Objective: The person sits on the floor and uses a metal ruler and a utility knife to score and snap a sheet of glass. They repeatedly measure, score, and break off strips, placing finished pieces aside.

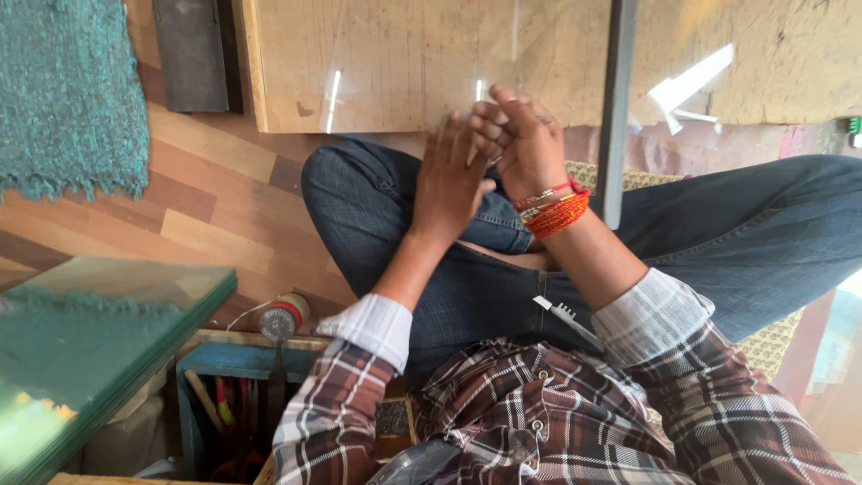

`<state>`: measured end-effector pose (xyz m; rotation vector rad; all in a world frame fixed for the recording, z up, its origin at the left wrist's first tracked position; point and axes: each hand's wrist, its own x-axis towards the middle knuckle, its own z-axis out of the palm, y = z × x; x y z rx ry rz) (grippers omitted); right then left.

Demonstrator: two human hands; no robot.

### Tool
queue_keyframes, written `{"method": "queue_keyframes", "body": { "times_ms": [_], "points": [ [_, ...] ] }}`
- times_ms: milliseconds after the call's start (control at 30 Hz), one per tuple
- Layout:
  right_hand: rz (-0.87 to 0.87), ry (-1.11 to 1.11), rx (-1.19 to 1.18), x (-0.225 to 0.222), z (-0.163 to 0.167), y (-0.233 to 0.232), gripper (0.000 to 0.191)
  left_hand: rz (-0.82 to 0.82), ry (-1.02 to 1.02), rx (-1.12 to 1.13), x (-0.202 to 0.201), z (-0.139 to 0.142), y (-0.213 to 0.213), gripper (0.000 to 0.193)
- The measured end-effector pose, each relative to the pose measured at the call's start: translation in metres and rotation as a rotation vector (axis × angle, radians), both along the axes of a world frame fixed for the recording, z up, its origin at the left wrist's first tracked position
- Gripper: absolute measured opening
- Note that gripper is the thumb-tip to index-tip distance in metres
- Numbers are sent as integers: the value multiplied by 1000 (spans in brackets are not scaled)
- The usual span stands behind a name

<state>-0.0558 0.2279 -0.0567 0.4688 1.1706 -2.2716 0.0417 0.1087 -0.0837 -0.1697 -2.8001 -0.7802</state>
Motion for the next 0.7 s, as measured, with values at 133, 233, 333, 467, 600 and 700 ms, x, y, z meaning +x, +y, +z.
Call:
{"method": "queue_keyframes", "body": {
  "times_ms": [133, 233, 333, 467, 600, 700],
  "points": [
    [18, -119, -11, 6, -12, -22, 27, 146, -86, 348, 26, 9, 26, 56],
    [90, -157, -124, 19, -21, -44, 26, 530, 23, 1276, 52, 8, 42, 47],
    [278, -236, -182, 24, -12, -67, 26, 718, 37, 1945, 65, -7, 31, 47],
    [550, 251, 56, 56, 22, -45, 28, 504, 40, 2160, 68, -31, 11, 33],
    [652, 1371, 1248, 61, 51, 9, 30, 660, -100, 2095, 56, -34, 11, 70],
    [661, 1555, 1383, 66, 55, 29, 51, 652, -135, 2068, 43, -27, 18, 77]
  ]
}}
